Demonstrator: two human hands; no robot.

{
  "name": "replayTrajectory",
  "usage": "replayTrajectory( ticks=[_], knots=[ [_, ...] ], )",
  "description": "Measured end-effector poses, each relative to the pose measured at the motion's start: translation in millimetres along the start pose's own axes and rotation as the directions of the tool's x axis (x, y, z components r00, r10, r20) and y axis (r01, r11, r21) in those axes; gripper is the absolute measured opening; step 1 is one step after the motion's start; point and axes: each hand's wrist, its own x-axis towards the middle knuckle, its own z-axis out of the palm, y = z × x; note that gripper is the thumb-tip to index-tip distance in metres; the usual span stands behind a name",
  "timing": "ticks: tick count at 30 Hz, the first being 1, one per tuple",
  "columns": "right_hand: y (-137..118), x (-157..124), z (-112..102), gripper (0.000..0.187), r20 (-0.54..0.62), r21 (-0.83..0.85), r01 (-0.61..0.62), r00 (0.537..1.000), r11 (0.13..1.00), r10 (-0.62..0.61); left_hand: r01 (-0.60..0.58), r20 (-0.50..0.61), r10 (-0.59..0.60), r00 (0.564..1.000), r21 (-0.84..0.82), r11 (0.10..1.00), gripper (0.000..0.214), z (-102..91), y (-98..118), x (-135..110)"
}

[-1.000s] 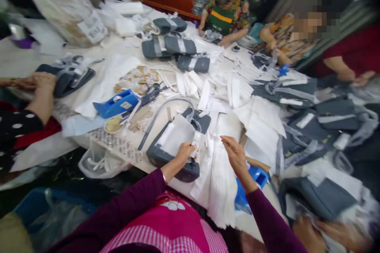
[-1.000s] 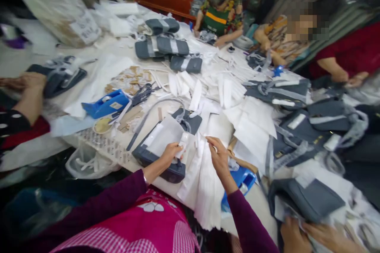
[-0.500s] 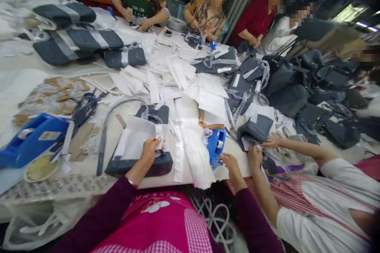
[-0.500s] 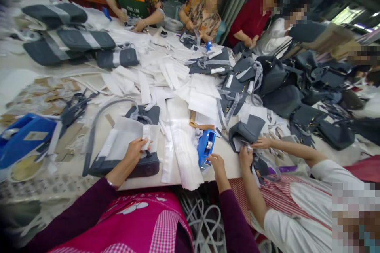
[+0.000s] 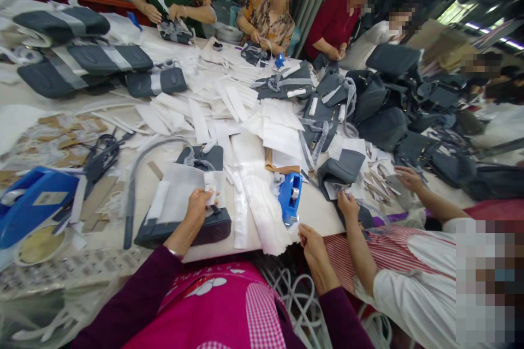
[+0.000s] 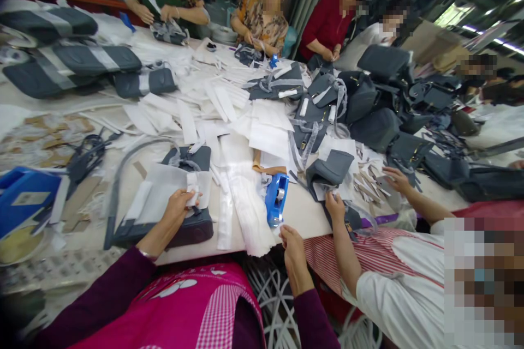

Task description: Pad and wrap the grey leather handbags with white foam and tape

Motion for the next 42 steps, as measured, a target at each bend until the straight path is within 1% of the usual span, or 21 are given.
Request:
replayTrajectory(
  ticks=[4, 7, 10, 11, 12, 13, 14, 15, 17, 19, 20, 21, 22, 23, 24, 26, 29, 32, 35, 39, 42],
  knots=[
    [19.1, 4.8, 7.3, 0.034, -0.002, -0.130, 0.010, 1.000, 0.992, -0.010, -0.010, 0.004, 0.010, 1.000, -0.004, 1.000, 0.033, 0.8, 0.5, 0.0],
    [20.5, 7.3, -1.5, 0.026, -0.007, -0.268, 0.057, 0.998, 0.962, -0.061, -0.021, 0.012, 0.021, 1.000, -0.004, 1.000, 0.033, 1.2, 2.3, -1.5],
    [8.8, -0.1, -13.9, 0.021, 0.058, -0.416, 0.119, 0.993, 0.901, -0.105, -0.022, -0.010, 0.022, 1.000, -0.006, 1.000, 0.035, 0.6, 3.3, -6.1],
    [0.6, -2.3, -12.6, 0.021, 0.101, -0.456, 0.152, 0.988, 0.877, -0.119, -0.023, -0.021, 0.023, 1.000, -0.009, 1.000, 0.036, 0.6, 3.0, -7.8],
    [-10.3, -3.8, -6.4, 0.020, 0.159, -0.482, 0.197, 0.978, 0.854, -0.136, -0.026, -0.032, 0.025, 0.999, -0.012, 1.000, 0.036, 0.7, 2.2, -8.9],
    [-24.2, -5.0, 5.9, 0.020, 0.234, -0.486, 0.256, 0.959, 0.836, -0.158, -0.033, -0.040, 0.033, 0.999, -0.016, 0.999, 0.035, 0.9, 1.2, -9.2],
    [-40.6, -6.8, 24.4, 0.021, 0.320, -0.459, 0.321, 0.930, 0.828, -0.183, -0.045, -0.051, 0.044, 0.998, -0.018, 0.999, 0.033, 1.1, -0.1, -8.9],
    [-58.6, -10.0, 48.5, 0.023, 0.414, -0.409, 0.381, 0.887, 0.829, -0.204, -0.054, -0.065, 0.053, 0.997, -0.018, 0.998, 0.031, 1.2, -1.6, -7.9],
    [-94.3, -21.3, 108.2, 0.026, 0.591, -0.270, 0.452, 0.775, 0.850, -0.224, -0.068, -0.095, 0.066, 0.993, -0.016, 0.998, 0.030, 1.0, -5.1, -5.6],
    [-121.5, -35.7, 170.9, 0.025, 0.745, -0.189, 0.515, 0.630, 0.836, -0.220, -0.082, -0.117, 0.080, 0.990, -0.014, 0.997, 0.031, 0.5, -9.1, -4.3],
    [-130.1, -41.6, 199.3, 0.026, 0.792, -0.170, 0.549, 0.570, 0.819, -0.217, -0.091, -0.122, 0.089, 0.989, -0.013, 0.996, 0.032, 0.4, -11.1, -4.2],
    [-135.1, -45.6, 224.3, 0.026, 0.825, -0.162, 0.576, 0.525, 0.801, -0.210, -0.101, -0.125, 0.099, 0.987, -0.011, 0.995, 0.033, 0.4, -12.8, -4.3],
    [-137.0, -47.5, 245.5, 0.027, 0.847, -0.164, 0.602, 0.492, 0.782, -0.201, -0.110, -0.126, 0.109, 0.986, -0.006, 0.994, 0.035, 0.4, -14.2, -4.7],
    [-136.4, -47.1, 262.6, 0.028, 0.862, -0.174, 0.624, 0.470, 0.762, -0.189, -0.118, -0.129, 0.117, 0.985, 0.000, 0.993, 0.037, 0.5, -15.2, -5.1],
    [-134.1, -44.9, 275.9, 0.029, 0.872, -0.190, 0.645, 0.458, 0.740, -0.175, -0.124, -0.132, 0.124, 0.983, 0.006, 0.992, 0.038, 0.6, -15.6, -5.7],
    [-127.4, -37.1, 293.0, 0.028, 0.882, -0.237, 0.692, 0.447, 0.682, -0.147, -0.136, -0.140, 0.139, 0.980, 0.032, 0.990, 0.038, 0.5, -15.2, -7.2],
    [-119.8, -23.8, 304.0, 0.022, 0.885, -0.314, 0.753, 0.453, 0.578, -0.110, -0.153, -0.158, 0.167, 0.973, 0.097, 0.984, 0.038, 0.1, -13.3, -9.8],
    [-117.4, -14.8, 308.3, 0.018, 0.879, -0.374, 0.793, 0.468, 0.481, -0.089, -0.169, -0.180, 0.207, 0.962, 0.205, 0.964, 0.032, 0.5, -13.1, -10.9],
    [-117.2, -10.6, 310.5, 0.018, 0.876, -0.404, 0.814, 0.476, 0.416, -0.081, -0.179, -0.191, 0.246, 0.950, 0.311, 0.933, 0.021, 1.6, -14.5, -9.9],
    [-118.9, -8.5, 309.6, 0.023, 0.884, -0.408, 0.836, 0.462, 0.367, -0.070, -0.174, -0.207, 0.256, 0.944, 0.345, 0.922, 0.014, 2.4, -15.0, -8.5],
    [-122.6, -7.1, 305.9, 0.027, 0.894, -0.397, 0.854, 0.442, 0.337, -0.066, -0.170, -0.194, 0.250, 0.949, 0.353, 0.920, 0.010, 2.2, -14.9, -9.1]
  ],
)
